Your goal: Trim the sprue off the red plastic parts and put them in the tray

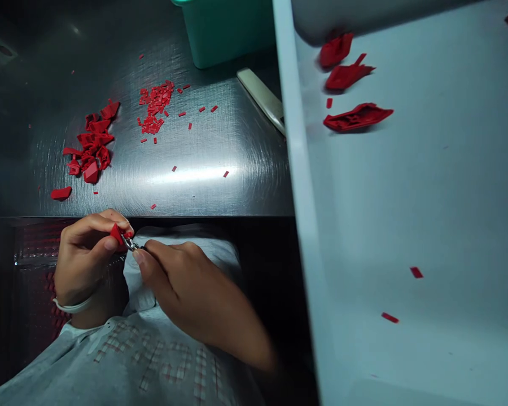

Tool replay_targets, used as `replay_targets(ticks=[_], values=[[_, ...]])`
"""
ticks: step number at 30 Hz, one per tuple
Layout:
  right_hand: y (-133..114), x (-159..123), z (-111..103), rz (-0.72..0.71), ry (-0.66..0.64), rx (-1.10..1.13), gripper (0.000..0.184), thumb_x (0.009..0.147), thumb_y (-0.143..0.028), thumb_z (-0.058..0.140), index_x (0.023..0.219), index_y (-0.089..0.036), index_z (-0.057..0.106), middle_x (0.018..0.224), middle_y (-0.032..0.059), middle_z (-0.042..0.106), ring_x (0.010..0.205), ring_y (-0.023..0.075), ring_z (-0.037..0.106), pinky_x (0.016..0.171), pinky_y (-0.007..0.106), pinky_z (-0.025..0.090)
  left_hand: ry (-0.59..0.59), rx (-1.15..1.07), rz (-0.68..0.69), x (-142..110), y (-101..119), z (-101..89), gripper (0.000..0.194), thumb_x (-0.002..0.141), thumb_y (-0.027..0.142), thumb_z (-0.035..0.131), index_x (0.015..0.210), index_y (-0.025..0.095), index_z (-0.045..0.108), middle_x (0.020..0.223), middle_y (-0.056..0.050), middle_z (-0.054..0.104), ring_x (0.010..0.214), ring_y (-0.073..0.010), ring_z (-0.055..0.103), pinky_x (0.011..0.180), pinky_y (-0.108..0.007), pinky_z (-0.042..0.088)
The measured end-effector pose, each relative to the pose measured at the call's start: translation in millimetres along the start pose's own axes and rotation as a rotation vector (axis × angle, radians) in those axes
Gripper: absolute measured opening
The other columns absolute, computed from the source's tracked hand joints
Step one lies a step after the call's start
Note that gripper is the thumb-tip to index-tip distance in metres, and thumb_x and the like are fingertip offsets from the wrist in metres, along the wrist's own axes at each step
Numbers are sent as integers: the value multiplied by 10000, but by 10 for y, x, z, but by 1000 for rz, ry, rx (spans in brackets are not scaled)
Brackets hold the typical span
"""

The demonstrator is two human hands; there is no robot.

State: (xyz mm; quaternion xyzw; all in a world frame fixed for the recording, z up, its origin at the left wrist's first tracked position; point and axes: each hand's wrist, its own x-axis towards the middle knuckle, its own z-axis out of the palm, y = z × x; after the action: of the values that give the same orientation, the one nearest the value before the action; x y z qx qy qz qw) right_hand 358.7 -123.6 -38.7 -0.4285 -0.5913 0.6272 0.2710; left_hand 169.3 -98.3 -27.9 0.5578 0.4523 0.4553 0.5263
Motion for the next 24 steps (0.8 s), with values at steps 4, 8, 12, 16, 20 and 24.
replay_targets(ticks=[4, 8, 12, 16, 20, 24], values=[[17, 26, 80, -15, 47, 28, 433, 1083, -451, 301, 692, -274, 359, 603, -25, 442, 562, 170, 426, 626, 369, 344, 9, 12, -27, 23, -11, -40, 56, 850, 260, 878, 899, 259, 852, 836, -36, 810, 812, -150, 774, 635, -179, 606], [120, 129, 180, 10, 89, 73, 433, 1070, -475, 312, 694, -276, 392, 569, -30, 405, 544, 177, 415, 624, 372, 352, 33, 81, -103, 48, -47, -64, 107, 838, 332, 884, 846, 232, 846, 826, -50, 810, 757, -155, 757, 618, -206, 611], [297, 234, 221, 64, 69, 258, 530, 1047, -640, 366, 692, -262, 478, 556, -23, 449, 525, 163, 441, 547, 338, 365, 35, 192, -132, 15, -46, -191, 156, 830, 362, 883, 829, 212, 839, 822, -59, 808, 772, -176, 759, 681, -257, 626], [433, 226, 185, 129, 49, 397, 658, 1007, -793, 326, 708, -244, 532, 553, -17, 490, 466, 143, 454, 454, 301, 372, 284, 567, -10, -33, 34, -691, 84, 876, 320, 840, 914, 245, 845, 930, -52, 819, 886, -196, 760, 832, -311, 606], [527, 210, 163, 158, 43, 449, 646, 983, -795, 434, 720, -224, 582, 558, -16, 510, 476, 137, 466, 439, 278, 373, 565, 1089, -24, 8, 76, -1351, 150, 945, 280, 728, 1021, 224, 844, 1076, -100, 810, 1015, -265, 747, 947, -402, 566], [557, 247, 188, 139, -14, 359, 679, 981, -821, 426, 721, -218, 597, 561, -17, 512, 487, 136, 472, 455, 276, 370, 461, 1286, -142, 111, 18, -1691, 196, 940, 243, 661, 978, 185, 845, 1117, -137, 809, 1064, -319, 744, 1005, -458, 545]])
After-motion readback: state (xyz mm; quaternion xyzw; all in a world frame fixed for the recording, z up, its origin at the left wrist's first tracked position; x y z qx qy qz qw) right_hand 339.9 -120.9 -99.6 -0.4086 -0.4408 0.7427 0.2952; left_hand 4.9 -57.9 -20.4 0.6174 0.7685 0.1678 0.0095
